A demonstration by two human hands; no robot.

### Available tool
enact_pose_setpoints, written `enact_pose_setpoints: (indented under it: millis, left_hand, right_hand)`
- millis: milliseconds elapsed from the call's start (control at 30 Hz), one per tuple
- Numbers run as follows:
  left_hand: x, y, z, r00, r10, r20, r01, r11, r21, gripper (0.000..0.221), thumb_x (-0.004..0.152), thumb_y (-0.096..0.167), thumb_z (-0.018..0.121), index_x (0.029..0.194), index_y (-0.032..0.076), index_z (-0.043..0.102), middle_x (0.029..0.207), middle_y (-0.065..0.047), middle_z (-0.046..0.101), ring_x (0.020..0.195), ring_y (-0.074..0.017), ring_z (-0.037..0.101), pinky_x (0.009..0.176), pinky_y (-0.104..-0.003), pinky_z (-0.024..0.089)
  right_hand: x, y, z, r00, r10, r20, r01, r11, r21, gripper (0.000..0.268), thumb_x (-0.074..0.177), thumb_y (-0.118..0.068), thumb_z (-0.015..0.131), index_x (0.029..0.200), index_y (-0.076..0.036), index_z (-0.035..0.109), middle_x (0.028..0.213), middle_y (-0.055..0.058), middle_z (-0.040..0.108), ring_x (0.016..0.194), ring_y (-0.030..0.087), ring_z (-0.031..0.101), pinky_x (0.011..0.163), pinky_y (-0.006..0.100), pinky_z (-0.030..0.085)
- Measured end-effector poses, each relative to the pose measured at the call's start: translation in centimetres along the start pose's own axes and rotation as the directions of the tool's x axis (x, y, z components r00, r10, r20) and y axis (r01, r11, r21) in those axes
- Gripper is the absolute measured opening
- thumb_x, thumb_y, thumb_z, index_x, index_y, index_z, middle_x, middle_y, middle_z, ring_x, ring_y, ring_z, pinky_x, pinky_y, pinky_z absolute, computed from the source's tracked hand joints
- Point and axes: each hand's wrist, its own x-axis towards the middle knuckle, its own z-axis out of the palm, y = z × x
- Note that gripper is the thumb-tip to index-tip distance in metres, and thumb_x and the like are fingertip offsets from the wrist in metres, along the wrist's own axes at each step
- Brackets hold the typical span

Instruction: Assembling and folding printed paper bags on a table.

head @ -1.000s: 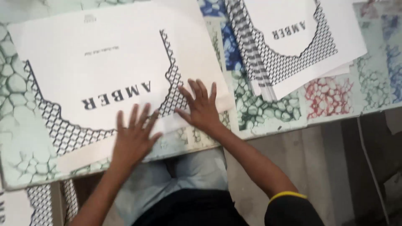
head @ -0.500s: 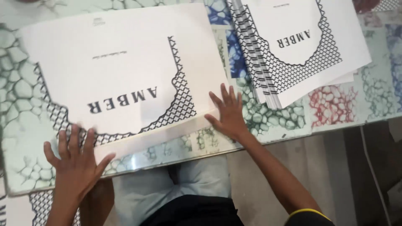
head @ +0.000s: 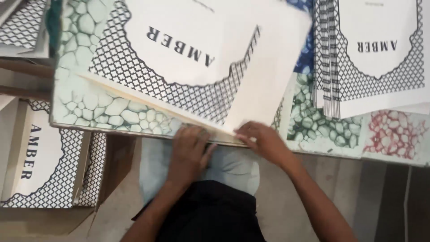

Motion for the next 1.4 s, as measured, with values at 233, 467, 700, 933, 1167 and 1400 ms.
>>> enact_pose_setpoints:
  millis: [233, 467, 700, 933, 1167, 1400]
  left_hand:
    - [-0.2, -1.8, 1.6, 0.989, -0.058, 0.135, 0.072, 0.992, -0.103, 0.029, 0.092, 0.028, 0.076, 0.105, 0.003, 0.068, 0.107, -0.015, 0.063, 0.111, -0.0346, 0.059, 0.105, -0.052, 0.045]
    - [-0.4, -2.1, 0.4, 0.927, -0.335, 0.17, 0.359, 0.923, -0.141, 0.032, 0.087, 0.03, 0.079, 0.1, 0.001, 0.074, 0.106, -0.016, 0.069, 0.108, -0.0371, 0.06, 0.096, -0.049, 0.044]
    - [-2.8, -4.7, -0.5, 0.58, -0.641, 0.503, 0.686, 0.051, -0.726, 0.052, 0.085, 0.001, 0.064, 0.135, -0.003, 0.053, 0.122, -0.014, 0.069, 0.114, -0.0221, 0.064, 0.1, -0.039, 0.049]
    - [-4.1, -8.1, -4.9, 0.52, -0.729, 0.444, 0.569, -0.092, -0.817, 0.06, 0.084, -0.01, 0.048, 0.143, -0.003, 0.05, 0.121, -0.015, 0.066, 0.113, -0.0211, 0.063, 0.103, -0.039, 0.05]
    - [-1.3, -6.9, -8.7, 0.528, -0.799, 0.289, 0.471, -0.008, -0.882, 0.062, 0.089, -0.008, 0.053, 0.151, -0.004, 0.043, 0.133, -0.017, 0.061, 0.116, -0.0234, 0.061, 0.1, -0.036, 0.051]
    - [-1.0, -6.2, -11.7, 0.488, -0.835, 0.253, 0.518, 0.044, -0.854, 0.073, 0.085, -0.008, 0.065, 0.153, 0.002, 0.04, 0.134, -0.017, 0.065, 0.123, -0.023, 0.066, 0.101, -0.035, 0.054]
  right_hand:
    - [0.5, -2.6, 4.3, 0.969, -0.03, -0.244, 0.051, 0.995, 0.081, 0.014, 0.093, -0.016, 0.073, 0.09, -0.004, 0.078, 0.086, 0.009, 0.075, 0.068, 0.026, 0.07, 0.062, 0.037, 0.056]
    - [-0.7, -10.6, 7.2, 0.838, -0.272, -0.473, 0.195, 0.959, -0.206, 0.009, 0.088, -0.01, 0.08, 0.085, -0.003, 0.077, 0.079, 0.008, 0.072, 0.063, 0.025, 0.067, 0.057, 0.039, 0.053]
    - [2.0, -2.4, 2.4, 0.917, 0.071, -0.393, 0.014, 0.978, 0.21, 0.021, 0.089, -0.015, 0.076, 0.109, -0.008, 0.076, 0.11, 0.01, 0.076, 0.092, 0.022, 0.071, 0.081, 0.035, 0.058]
    - [9.2, 14.7, -6.3, 0.862, 0.445, -0.245, -0.393, 0.89, 0.232, 0.091, 0.092, -0.062, 0.074, 0.152, -0.001, 0.044, 0.141, 0.024, 0.054, 0.116, 0.037, 0.064, 0.096, 0.05, 0.054]
    - [10.8, 10.0, -6.2, 0.819, 0.526, -0.231, -0.292, 0.728, 0.62, 0.049, 0.099, -0.041, 0.069, 0.132, -0.005, 0.074, 0.118, 0.021, 0.079, 0.092, 0.026, 0.072, 0.081, 0.037, 0.06]
    - [7.2, 9.2, -2.3, 0.805, 0.494, -0.328, -0.309, 0.821, 0.479, 0.045, 0.096, -0.036, 0.069, 0.131, -0.007, 0.072, 0.106, 0.01, 0.074, 0.088, 0.017, 0.067, 0.079, 0.032, 0.055]
